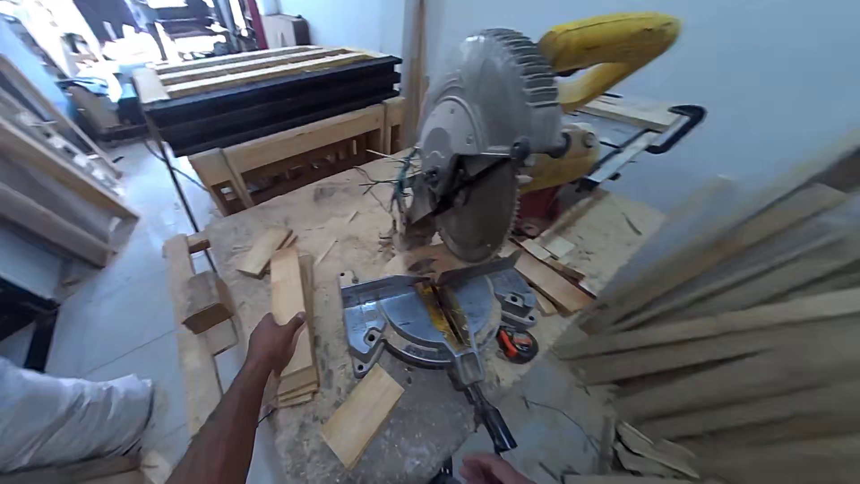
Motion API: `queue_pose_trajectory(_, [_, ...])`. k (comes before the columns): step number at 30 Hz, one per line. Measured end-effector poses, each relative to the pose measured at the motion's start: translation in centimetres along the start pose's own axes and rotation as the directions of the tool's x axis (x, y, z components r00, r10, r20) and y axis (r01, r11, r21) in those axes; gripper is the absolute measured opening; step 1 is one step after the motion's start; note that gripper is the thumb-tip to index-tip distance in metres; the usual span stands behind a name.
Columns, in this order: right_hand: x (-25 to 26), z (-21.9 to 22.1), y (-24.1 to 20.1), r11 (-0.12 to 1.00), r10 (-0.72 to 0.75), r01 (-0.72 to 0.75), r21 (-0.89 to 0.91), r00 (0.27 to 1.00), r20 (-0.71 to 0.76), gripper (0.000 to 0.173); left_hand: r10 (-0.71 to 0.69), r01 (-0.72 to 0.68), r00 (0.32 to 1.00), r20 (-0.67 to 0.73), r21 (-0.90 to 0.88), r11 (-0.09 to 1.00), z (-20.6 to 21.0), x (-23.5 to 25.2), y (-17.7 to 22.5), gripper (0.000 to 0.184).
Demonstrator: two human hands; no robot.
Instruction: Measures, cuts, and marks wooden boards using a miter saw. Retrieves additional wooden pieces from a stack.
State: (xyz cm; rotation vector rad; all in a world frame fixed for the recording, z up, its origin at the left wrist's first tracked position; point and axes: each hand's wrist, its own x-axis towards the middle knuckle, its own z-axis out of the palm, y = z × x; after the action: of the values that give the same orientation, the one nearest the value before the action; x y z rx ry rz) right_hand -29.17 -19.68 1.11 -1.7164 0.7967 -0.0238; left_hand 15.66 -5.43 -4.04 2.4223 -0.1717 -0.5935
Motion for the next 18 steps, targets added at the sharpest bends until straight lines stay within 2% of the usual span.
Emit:
queue_pose_trajectory(2, [1.1,0.1,-0.2,0.999,0.003,-0.006,-0.042,0.997,-0.075,0.044,0.0,0.001,1.0,-0.013,0.086,0.996,1.0,-1.3,1.3,0.1])
queue_pose_trajectory(3, [1.8,0.0,-0.8,0.998,0.006,-0.011,-0.058,0.997,-0.072,0.044,-0.005,0.008,1.0,-0.025,0.108,0.994,1.2,-1.8,1.8,0.099])
queue_pose_trajectory(6, [4.3,-0.4,-2.8,0.994,-0.052,0.049,-0.095,0.998,-0.029,0.046,-0.042,0.05,0.993,-0.113,0.07,0.996,0.2,-2.7,2.5,0.078])
queue_pose_trajectory(8, [5.9,-0.9,-4.1,0.985,-0.122,0.121,-0.123,0.993,0.004,0.047,-0.037,0.014,0.988,-0.151,-0.149,0.989,-1.3,-4.9,2.5,0.059])
queue_pose_trajectory(9, [6.6,-1.0,-4.5,0.979,-0.156,0.158,-0.127,0.987,0.026,0.048,-0.008,-0.044,0.988,-0.157,-0.324,0.945,-1.6,-6.6,2.1,0.05])
queue_pose_trajectory(10, [7.2,-1.0,-5.0,0.977,-0.175,0.181,-0.108,0.983,0.061,0.051,0.06,-0.122,0.989,-0.136,-0.518,0.847,-1.3,-8.7,1.5,0.048])
queue_pose_trajectory(11, [7.7,-0.7,-5.6,0.979,-0.186,0.193,-0.069,0.977,0.104,0.056,0.155,-0.187,0.982,-0.11,-0.69,0.699,-0.5,-11.2,1.2,0.05])
queue_pose_trajectory(12, [8.1,-0.5,-6.1,0.978,-0.202,0.207,-0.02,0.968,0.151,0.064,0.253,-0.21,0.964,-0.079,-0.81,0.547,0.8,-14.0,1.3,0.058])
queue_pose_trajectory(13, [8.4,-0.2,-6.6,0.973,-0.228,0.228,0.025,0.955,0.191,0.072,0.333,-0.191,0.942,-0.04,-0.881,0.432,2.4,-16.7,1.9,0.075])
queue_pose_trajectory(14, [8.8,-0.2,-7.0,0.966,-0.26,0.254,0.052,0.939,0.226,0.079,0.406,-0.161,0.914,0.001,-0.918,0.363,4.1,-19.1,2.5,0.088])
queue_pose_trajectory(16, [9.8,-1.2,-7.2,0.949,-0.316,0.305,0.085,0.916,0.247,0.087,0.531,-0.164,0.847,0.025,-0.938,0.306,7.6,-22.5,3.8,0.08])
queue_pose_trajectory(18, [10.7,-3.6,-7.1,0.946,-0.319,0.325,0.019,0.913,0.253,0.088,0.581,-0.244,0.814,-0.022,-0.919,0.308,10.4,-23.5,4.4,0.074])
